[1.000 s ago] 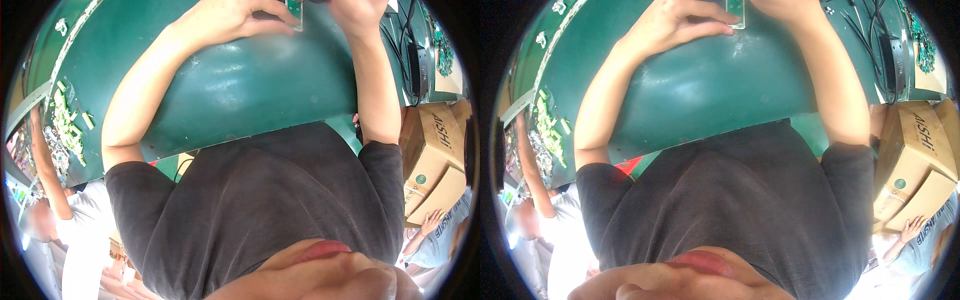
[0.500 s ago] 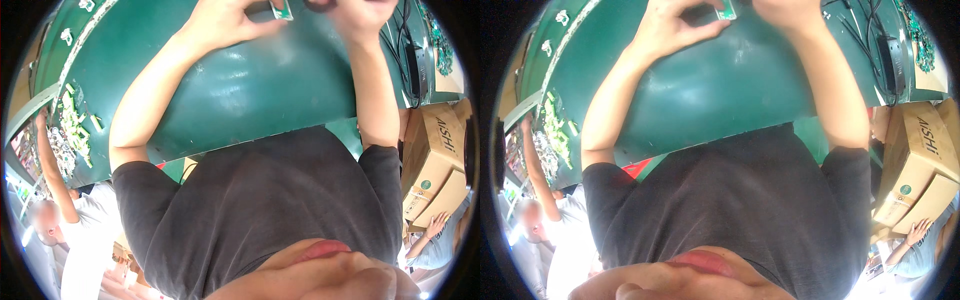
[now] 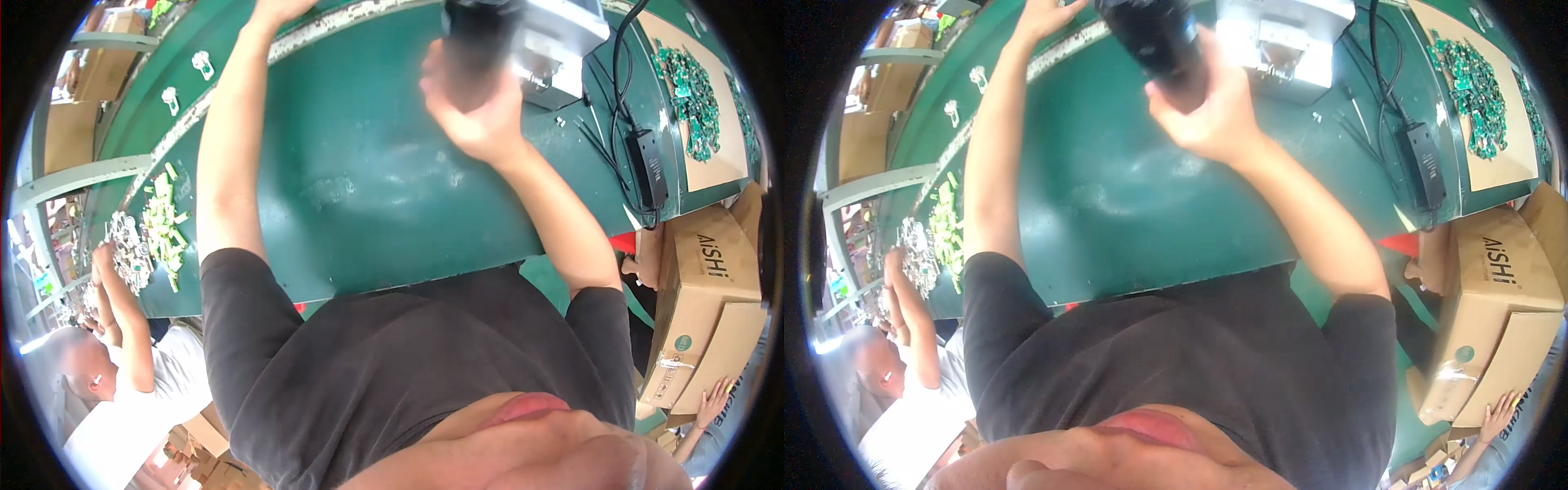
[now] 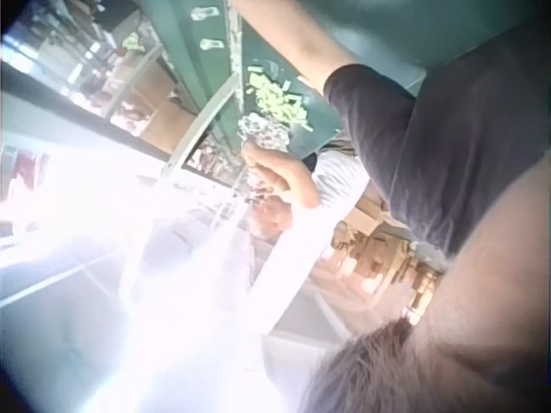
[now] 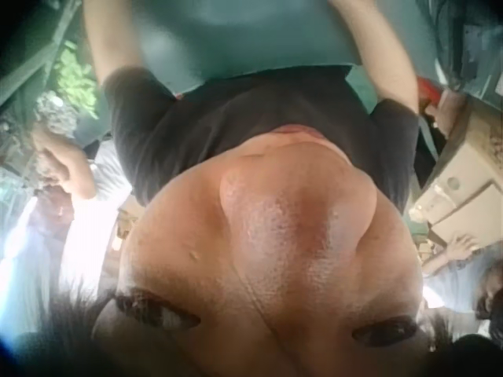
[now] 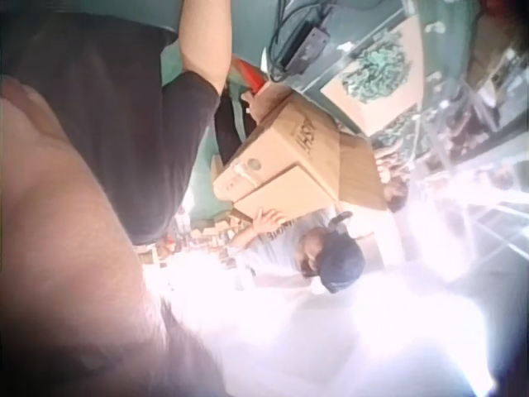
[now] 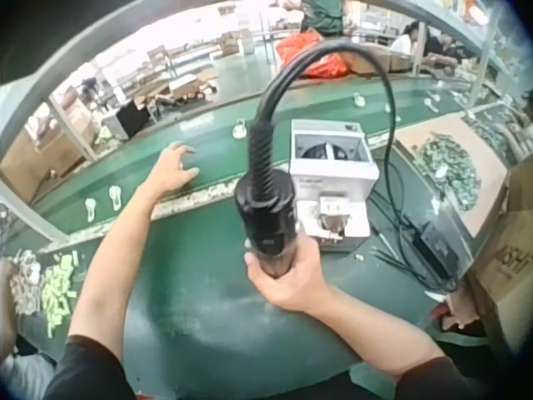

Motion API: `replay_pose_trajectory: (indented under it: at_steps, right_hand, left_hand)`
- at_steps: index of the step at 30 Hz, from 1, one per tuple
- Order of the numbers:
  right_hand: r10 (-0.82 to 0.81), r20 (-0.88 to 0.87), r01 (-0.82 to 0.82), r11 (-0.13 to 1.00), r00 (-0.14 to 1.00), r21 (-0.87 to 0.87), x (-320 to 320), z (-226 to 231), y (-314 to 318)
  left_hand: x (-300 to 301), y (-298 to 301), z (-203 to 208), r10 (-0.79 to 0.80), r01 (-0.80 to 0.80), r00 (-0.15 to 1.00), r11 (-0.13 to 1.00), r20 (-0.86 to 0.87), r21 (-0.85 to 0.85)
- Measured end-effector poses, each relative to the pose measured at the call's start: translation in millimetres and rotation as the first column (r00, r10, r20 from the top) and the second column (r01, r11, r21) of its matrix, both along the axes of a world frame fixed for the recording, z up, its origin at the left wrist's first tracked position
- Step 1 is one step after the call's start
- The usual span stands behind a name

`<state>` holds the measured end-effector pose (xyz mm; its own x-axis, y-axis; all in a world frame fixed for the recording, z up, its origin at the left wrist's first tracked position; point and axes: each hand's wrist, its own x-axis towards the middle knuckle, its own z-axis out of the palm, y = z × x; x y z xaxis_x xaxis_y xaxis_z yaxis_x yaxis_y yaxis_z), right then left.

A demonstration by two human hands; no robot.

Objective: Assembling small electronic components onto printed circuit boards using an electric screwdriver on an assembly line.

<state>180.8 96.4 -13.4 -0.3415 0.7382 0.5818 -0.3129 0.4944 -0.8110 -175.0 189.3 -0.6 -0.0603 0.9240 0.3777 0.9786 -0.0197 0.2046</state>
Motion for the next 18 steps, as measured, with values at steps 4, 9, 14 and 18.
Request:
replay_pose_trajectory:
  at_steps: [4, 9, 14, 18]
  right_hand:
    - [0.148, -0.002, -0.147, 0.985, 0.989, -0.088, 1.9, -4.3, -3.3]
    - [0.120, 0.010, -0.120, 0.993, 0.993, -0.013, -0.8, -8.8, -4.5]
    - [-0.056, 0.008, 0.055, 0.996, 0.998, 0.073, -6.6, -4.9, -5.8]
    - [-0.017, -0.127, 0.005, 0.996, 0.992, -0.093, -6.9, -7.5, -6.3]
  left_hand:
    - [20.2, 75.2, -19.3, -0.137, 0.138, 0.984, 0.990, 0.110, 0.001]
    - [31.1, 128.3, -42.2, -0.301, 0.314, 0.949, 0.934, -0.097, 0.172]
    - [51.1, 109.3, -37.1, 0.021, -0.040, 0.988, 0.992, 0.153, 0.122]
    - [63.3, 72.0, -26.2, -0.140, 0.127, 0.986, 0.981, 0.086, 0.149]
